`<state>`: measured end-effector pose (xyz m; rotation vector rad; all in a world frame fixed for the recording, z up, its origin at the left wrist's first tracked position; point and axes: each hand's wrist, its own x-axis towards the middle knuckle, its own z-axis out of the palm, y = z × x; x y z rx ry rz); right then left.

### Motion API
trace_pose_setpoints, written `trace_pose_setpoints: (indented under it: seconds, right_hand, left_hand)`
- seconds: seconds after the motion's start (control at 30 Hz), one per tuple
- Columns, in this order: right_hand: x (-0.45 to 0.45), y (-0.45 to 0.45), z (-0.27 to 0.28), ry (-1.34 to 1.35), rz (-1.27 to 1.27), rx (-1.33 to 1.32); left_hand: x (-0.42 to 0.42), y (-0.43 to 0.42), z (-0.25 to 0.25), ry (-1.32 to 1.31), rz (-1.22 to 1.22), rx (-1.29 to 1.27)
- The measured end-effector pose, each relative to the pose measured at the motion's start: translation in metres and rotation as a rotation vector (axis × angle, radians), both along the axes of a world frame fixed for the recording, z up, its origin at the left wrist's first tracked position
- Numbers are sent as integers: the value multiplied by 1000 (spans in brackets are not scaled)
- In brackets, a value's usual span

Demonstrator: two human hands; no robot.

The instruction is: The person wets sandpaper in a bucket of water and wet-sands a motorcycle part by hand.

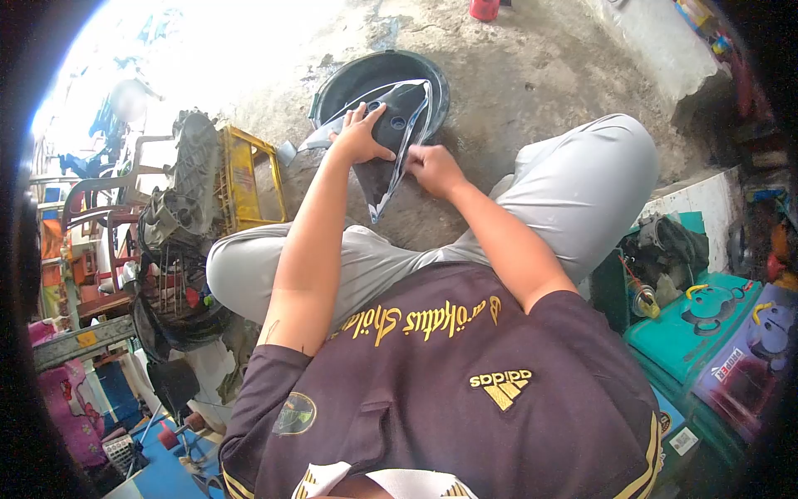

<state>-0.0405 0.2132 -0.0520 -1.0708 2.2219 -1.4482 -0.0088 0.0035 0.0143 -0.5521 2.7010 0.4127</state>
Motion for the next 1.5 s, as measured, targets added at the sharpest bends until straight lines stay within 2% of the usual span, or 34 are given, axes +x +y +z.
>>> trace_pose_setpoints:
  seconds: [0.1,0.17,0.23,0.3,0.37,0.43,0.5,0.57,0.63,0.7,0.77,0.8,0.83,0.9,0.97,1.03,1.07,1.1,1.17,1.2,1.3,1.33,1.43,1.5]
  right_hand:
    - [-17,2,0,-126,-143,52]
    - [-1,0,-5,-96,-106,39]
    - [14,0,-6,-7,123,42]
    - [3,2,0,11,82,25]
    - [-11,3,7,-97,-103,69]
    - [1,0,-2,-30,-75,6]
    - [16,0,-9,143,163,51]
    - [8,1,-7,152,119,3]
    - [-9,3,2,-26,-96,12]
    - [-1,1,-2,-23,-91,34]
    - [17,-3,-27,167,134,-26]
    - [23,1,-7,101,232,94]
    - [19,2,-3,103,235,94]
    - [7,2,2,60,-7,-21]
    - [6,2,-3,11,-65,20]
    - [18,1,-20,215,195,-17]
    - [30,4,-22,192,292,83]
    - [29,6,-13,197,294,82]
    - [22,7,4,37,134,77]
    - [10,7,3,89,68,29]
    - [21,6,-11,171,153,44]
    - [30,5,-16,177,287,119]
    - [28,6,-13,121,182,-8]
    - [26,6,-7,154,173,4]
  left_hand:
    - [0,-2,-2,-7,-1,-1]
    - [-1,-3,-2,-10,-6,1]
    - [-1,-2,-3,-4,-3,-2]
    - [-1,-2,-2,-1,-5,-3]
    - [2,-3,-2,-9,-11,-3]
    - [0,-3,-4,-1,-12,7]
    - [-2,-2,-6,-9,-15,-5]
    - [-3,-4,-7,-19,-13,-23]
    - [0,-4,-5,-39,-16,-12]
    - [2,-2,0,-69,-15,-30]
    - [0,1,1,-90,-9,-39]
    - [0,1,0,-90,-18,-52]
    - [0,0,1,-88,-27,-68]
    - [1,0,4,-92,-31,-84]
    - [5,0,7,-108,-39,-97]
    - [6,-1,7,-80,-55,-109]
    - [7,0,7,-77,-53,-109]
    - [8,0,7,-83,-55,-120]
    - [6,-1,9,-83,-52,-133]
    - [7,-1,10,-85,-57,-132]
    - [8,-1,10,-95,-70,-135]
    - [7,-2,10,-99,-65,-137]
    - [7,0,9,-104,-56,-132]
    - [8,-2,9,-106,-57,-131]
